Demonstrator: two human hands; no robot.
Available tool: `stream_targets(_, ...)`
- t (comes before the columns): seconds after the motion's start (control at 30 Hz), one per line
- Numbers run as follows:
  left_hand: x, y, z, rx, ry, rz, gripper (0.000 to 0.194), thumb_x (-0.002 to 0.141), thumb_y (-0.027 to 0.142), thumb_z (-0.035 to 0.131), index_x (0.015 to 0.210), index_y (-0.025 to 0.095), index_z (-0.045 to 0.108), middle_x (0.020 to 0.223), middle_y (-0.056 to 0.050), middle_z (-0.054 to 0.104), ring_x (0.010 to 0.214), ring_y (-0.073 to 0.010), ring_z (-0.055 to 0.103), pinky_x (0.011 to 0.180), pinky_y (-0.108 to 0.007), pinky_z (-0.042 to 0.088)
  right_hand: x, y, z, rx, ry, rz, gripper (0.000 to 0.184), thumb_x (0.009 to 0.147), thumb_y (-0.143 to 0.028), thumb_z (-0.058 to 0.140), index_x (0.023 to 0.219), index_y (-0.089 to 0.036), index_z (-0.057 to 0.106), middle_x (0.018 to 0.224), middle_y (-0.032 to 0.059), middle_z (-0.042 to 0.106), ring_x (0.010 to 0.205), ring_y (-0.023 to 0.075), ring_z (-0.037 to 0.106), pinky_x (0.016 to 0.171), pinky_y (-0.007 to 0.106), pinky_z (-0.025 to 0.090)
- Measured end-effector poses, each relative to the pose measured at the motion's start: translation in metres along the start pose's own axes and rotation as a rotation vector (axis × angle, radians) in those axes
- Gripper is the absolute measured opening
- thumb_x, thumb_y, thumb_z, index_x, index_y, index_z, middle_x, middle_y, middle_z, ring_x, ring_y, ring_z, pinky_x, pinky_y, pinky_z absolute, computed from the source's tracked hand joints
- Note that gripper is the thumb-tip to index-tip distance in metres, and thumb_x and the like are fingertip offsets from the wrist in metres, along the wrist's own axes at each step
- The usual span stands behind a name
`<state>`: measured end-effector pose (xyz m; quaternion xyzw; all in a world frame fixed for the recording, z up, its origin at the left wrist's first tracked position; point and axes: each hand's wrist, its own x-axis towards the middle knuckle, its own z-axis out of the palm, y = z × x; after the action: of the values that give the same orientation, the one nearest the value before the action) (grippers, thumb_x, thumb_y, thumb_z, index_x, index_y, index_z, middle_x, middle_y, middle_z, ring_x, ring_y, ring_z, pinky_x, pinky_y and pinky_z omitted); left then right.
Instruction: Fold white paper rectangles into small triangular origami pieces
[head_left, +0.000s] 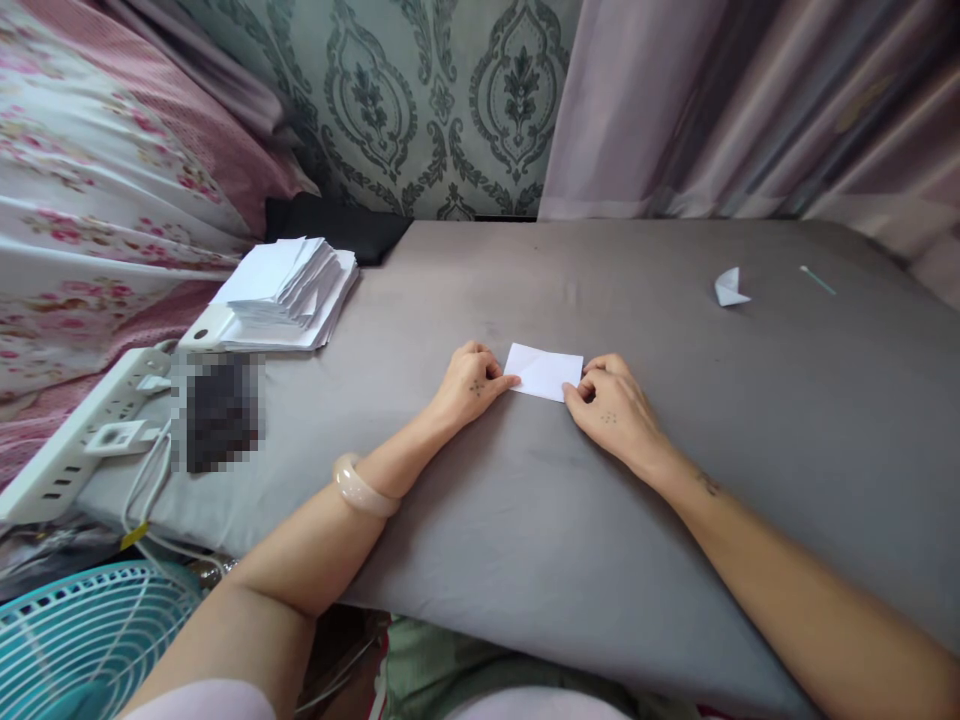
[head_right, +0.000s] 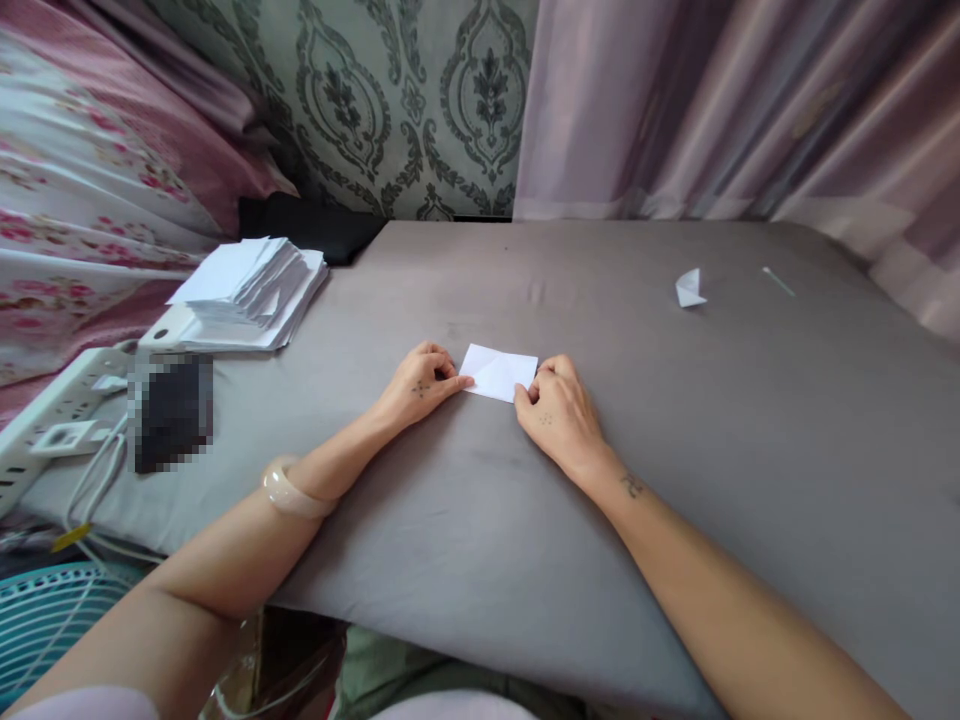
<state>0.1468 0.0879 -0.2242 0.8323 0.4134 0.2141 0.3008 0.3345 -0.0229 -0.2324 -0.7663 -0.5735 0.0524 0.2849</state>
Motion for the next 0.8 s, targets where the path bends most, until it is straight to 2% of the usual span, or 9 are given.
stream_targets(0.1,-0.001,-0.003,0.001,0.072,0.029,0.067,0.020,0.079,0.033,0.070,0.088,0.017,0.062,0.093,-0.007,0.056,0.090,-0.0198,0.052,0.084,-0.039,0.049,-0.001,0.003,0.000,-0.003,0.034,0.013,0.017,0.080,-0.037,0.059,0.075,-0.022,0.052,0.095,0.0080,0.055,0.076,0.0210,0.058,0.073,0.039,0.049)
stream_targets(0.17,-0.002,-0.003,0.001,0.158,0.049,0.190,0.026,0.083,0.030,0.066,0.106,0.019,0.060,0.104,-0.009,0.056,0.096,-0.0216,0.051,0.087,-0.041,0.048,-0.002,0.004,0.000,0.014,0.053,-0.034,0.016,0.081,-0.035,0.059,0.087,-0.021,0.054,0.098,0.0086,0.054,0.076,0.0205,0.057,0.072,0.038,0.050)
stream_targets(0.27,-0.003,0.000,0.000,0.310,0.001,0.466,0.025,0.090,0.019,0.050,0.114,0.021,0.060,0.116,-0.011,0.056,0.102,-0.0224,0.049,0.094,-0.042,0.044,-0.005,0.002,-0.004,0.021,-0.008,-0.243,0.013,0.089,-0.022,0.049,0.097,-0.021,0.059,0.103,0.0097,0.057,0.090,0.0225,0.056,0.080,0.038,0.049)
stream_targets(0.37,-0.006,0.005,-0.002,0.390,-0.152,0.674,0.032,0.094,0.011,0.036,0.108,0.018,0.063,0.111,-0.010,0.061,0.100,-0.0206,0.052,0.092,-0.036,0.045,-0.009,-0.004,-0.011,-0.049,-0.124,-0.438,0.033,0.088,-0.007,0.037,0.099,-0.020,0.066,0.102,0.0099,0.062,0.096,0.0238,0.054,0.086,0.039,0.048)
stream_targets(0.47,-0.010,0.010,-0.003,0.403,-0.183,0.667,0.031,0.097,0.020,0.035,0.105,0.017,0.065,0.103,-0.010,0.064,0.097,-0.0197,0.056,0.088,-0.033,0.047,-0.010,-0.003,-0.018,-0.067,-0.170,-0.485,0.035,0.085,-0.006,0.041,0.103,-0.019,0.069,0.104,0.0097,0.065,0.096,0.0238,0.056,0.089,0.040,0.048)
stream_targets(0.57,-0.011,0.013,-0.001,0.412,-0.140,0.607,0.034,0.099,0.031,0.034,0.101,0.019,0.066,0.100,-0.008,0.064,0.096,-0.0190,0.057,0.084,-0.031,0.048,-0.008,0.004,-0.019,0.015,-0.158,-0.445,0.023,0.087,-0.018,0.052,0.100,-0.021,0.070,0.107,0.0076,0.067,0.098,0.0234,0.059,0.091,0.040,0.049)
stream_targets(0.63,-0.010,0.014,0.000,0.449,-0.135,0.599,0.036,0.100,0.032,0.032,0.098,0.018,0.066,0.098,-0.008,0.064,0.095,-0.0188,0.058,0.082,-0.030,0.048,-0.006,0.010,-0.018,0.053,-0.147,-0.449,0.018,0.089,-0.024,0.054,0.098,-0.022,0.070,0.106,0.0069,0.068,0.097,0.0232,0.060,0.091,0.040,0.049)
stream_targets(0.7,-0.010,0.015,0.002,0.501,-0.136,0.607,0.037,0.101,0.030,0.030,0.096,0.017,0.065,0.097,-0.009,0.065,0.094,-0.0192,0.057,0.081,-0.031,0.047,-0.006,0.011,-0.016,0.029,-0.128,-0.497,0.020,0.092,-0.024,0.051,0.098,-0.021,0.070,0.106,0.0076,0.068,0.097,0.0233,0.060,0.091,0.040,0.048)
stream_targets(0.8,-0.009,0.016,0.003,0.564,-0.131,0.614,0.040,0.101,0.028,0.026,0.095,0.015,0.063,0.097,-0.010,0.065,0.090,-0.0197,0.057,0.080,-0.032,0.045,-0.008,0.005,-0.017,-0.142,-0.110,-0.560,0.030,0.095,-0.019,0.040,0.095,-0.018,0.069,0.104,0.0104,0.068,0.095,0.0238,0.059,0.088,0.038,0.047)
